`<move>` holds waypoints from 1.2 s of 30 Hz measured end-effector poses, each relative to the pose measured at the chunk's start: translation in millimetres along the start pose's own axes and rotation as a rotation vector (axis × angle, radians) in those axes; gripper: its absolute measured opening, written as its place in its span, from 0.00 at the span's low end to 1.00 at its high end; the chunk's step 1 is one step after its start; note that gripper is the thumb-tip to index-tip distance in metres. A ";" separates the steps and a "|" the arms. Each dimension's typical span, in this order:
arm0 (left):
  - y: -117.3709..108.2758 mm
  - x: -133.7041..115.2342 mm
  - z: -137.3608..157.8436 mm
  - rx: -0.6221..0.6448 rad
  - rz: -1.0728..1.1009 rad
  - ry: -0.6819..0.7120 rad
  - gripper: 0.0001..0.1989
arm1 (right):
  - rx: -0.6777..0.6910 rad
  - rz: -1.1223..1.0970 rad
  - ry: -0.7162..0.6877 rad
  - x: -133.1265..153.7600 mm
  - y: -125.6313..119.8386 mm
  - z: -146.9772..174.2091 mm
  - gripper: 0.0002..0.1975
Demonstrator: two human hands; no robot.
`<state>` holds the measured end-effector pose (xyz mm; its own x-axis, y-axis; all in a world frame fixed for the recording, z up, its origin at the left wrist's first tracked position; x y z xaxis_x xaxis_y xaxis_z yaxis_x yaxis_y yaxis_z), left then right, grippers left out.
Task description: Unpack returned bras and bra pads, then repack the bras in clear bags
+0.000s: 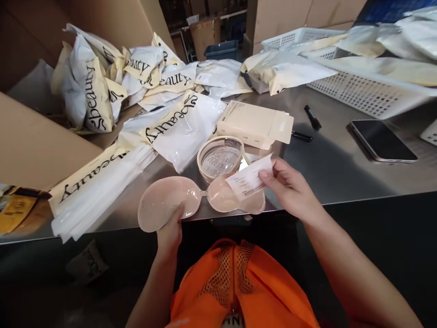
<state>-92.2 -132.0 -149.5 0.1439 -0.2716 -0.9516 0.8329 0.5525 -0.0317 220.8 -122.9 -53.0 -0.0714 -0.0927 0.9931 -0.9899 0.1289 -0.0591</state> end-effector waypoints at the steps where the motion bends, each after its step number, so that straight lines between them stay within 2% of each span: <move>1: 0.0 1.2 -1.2 0.013 -0.020 0.022 0.22 | 0.020 -0.127 0.073 1.2 8.6 -3.3 0.19; 3: -0.6 2.3 -3.4 0.043 -0.078 0.059 0.22 | 0.090 -0.308 0.177 2.7 30.3 -13.1 0.22; 7: -6.3 2.7 -5.2 0.059 -0.175 0.049 0.23 | 0.171 -0.483 0.229 -3.6 64.0 -43.0 0.20; 10: -9.8 1.4 -4.3 0.062 -0.268 0.058 0.22 | 0.151 -0.616 0.224 -13.9 71.8 -63.7 0.16; 14: -9.5 3.3 -5.2 0.098 -0.251 0.118 0.22 | 0.086 -0.741 0.219 -20.5 71.6 -77.0 0.13; 20: -9.5 11.6 -7.8 0.094 -0.185 0.152 0.26 | -0.035 -0.710 0.118 -14.9 53.8 -69.3 0.11; 24: -9.8 4.1 -4.1 0.087 -0.245 0.168 0.25 | -0.206 -0.545 0.022 -14.5 20.8 -53.6 0.10; 26: -10.1 -1.2 -2.3 0.087 -0.280 0.167 0.24 | -0.247 -0.478 -0.031 -14.1 5.3 -47.1 0.12; 31: -11.8 -7.1 -1.4 0.073 -0.337 0.195 0.24 | -0.203 -0.340 -0.107 -10.1 -18.0 -39.6 0.15; 36: -12.3 -0.8 -3.7 0.084 -0.303 0.188 0.28 | -0.146 -0.208 -0.146 -2.4 -24.9 -36.1 0.15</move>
<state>-104.5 -135.7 -149.4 -0.2109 -0.2588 -0.9426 0.8649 0.3998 -0.3034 250.1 -90.3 -50.2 0.1043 -0.2719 0.9567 -0.9578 0.2316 0.1702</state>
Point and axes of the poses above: each hand's wrist, its own z-axis away from the middle knuckle, its own y-axis out of the palm, x = y × z, the point moved 5 cm from there along -z, towards the middle knuckle, and after that the axes turned 13 degrees about -z, right-handed, at the moved point
